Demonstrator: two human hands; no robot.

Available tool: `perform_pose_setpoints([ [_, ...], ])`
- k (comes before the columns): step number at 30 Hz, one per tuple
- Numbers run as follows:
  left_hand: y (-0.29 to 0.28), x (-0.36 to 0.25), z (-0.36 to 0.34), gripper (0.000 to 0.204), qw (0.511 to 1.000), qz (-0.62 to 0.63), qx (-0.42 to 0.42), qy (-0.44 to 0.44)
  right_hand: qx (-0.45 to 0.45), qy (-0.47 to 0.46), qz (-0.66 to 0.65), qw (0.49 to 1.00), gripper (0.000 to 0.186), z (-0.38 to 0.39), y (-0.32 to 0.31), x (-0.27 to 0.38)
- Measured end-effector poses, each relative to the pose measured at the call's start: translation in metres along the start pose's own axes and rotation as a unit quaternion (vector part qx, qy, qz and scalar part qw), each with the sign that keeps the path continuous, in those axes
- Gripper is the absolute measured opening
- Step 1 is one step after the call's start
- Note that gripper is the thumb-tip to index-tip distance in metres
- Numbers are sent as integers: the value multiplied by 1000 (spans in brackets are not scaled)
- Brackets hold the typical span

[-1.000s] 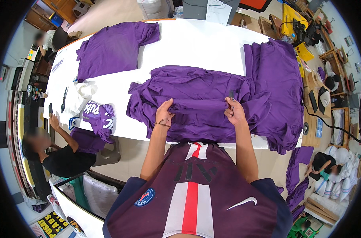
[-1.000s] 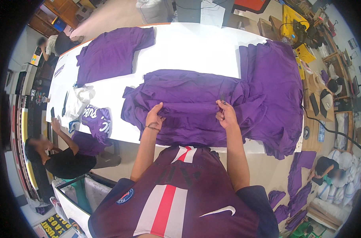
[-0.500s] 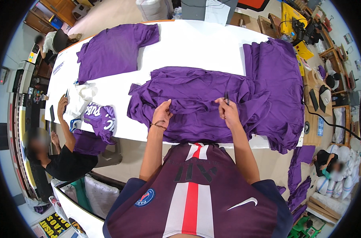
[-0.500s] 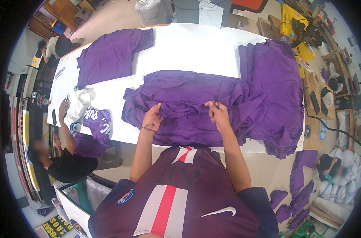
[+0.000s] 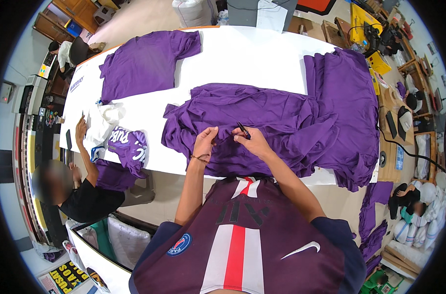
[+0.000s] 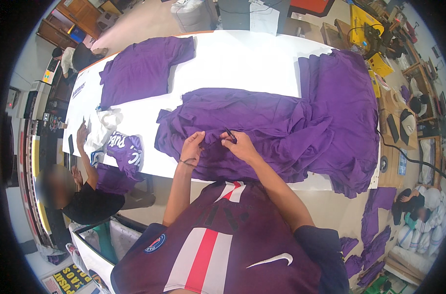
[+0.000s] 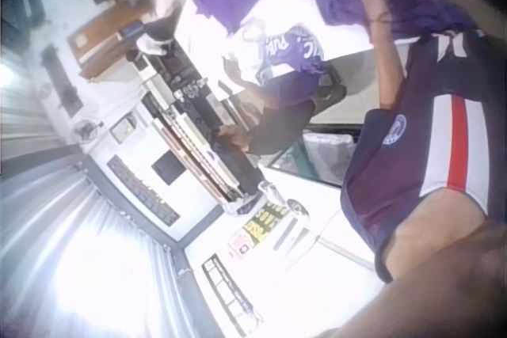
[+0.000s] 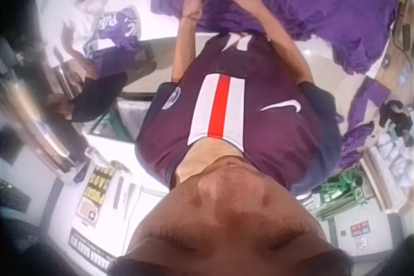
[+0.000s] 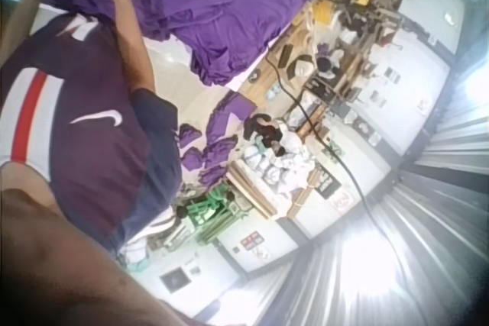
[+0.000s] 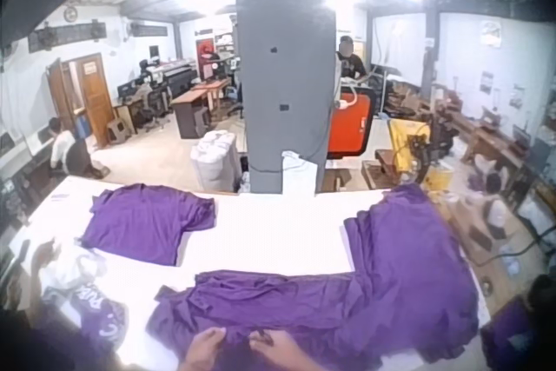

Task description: The person uses a small cutting tool to trim excess fabric from the hem of a purple garment laid on a white table. They repeatedly lift the hem, cut along the edge, and smooth the fabric while working on a single piece.

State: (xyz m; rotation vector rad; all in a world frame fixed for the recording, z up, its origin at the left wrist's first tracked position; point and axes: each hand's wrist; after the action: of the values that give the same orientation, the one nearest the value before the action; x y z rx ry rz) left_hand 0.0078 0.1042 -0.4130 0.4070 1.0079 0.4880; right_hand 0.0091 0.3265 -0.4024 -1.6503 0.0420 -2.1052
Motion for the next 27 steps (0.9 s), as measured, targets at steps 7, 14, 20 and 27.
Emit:
perform_pose_setpoints([
  [7,0,7,0,12,998,54,10,-33,-103,-56,36,993,23,-2,8,-13],
  [14,2,10,3,13,998,-33,-23,-57,-47,-11,-40,998,22,7,9,-3],
  [20,7,5,9,12,997,-55,6,-47,-114,-70,38,990,22,16,14,5],
  [27,7,14,13,16,992,-110,55,13,-32,37,21,999,25,15,16,4],
])
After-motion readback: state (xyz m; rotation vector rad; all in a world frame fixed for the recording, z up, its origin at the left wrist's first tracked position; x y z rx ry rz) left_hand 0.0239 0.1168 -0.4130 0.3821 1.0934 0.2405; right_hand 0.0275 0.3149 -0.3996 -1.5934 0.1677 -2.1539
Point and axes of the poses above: each hand's wrist, its own z-axis away from the middle knuckle, its own y-axis out of the palm, x = y × z, and after that the axes turned 14 degrees about z, right-handed
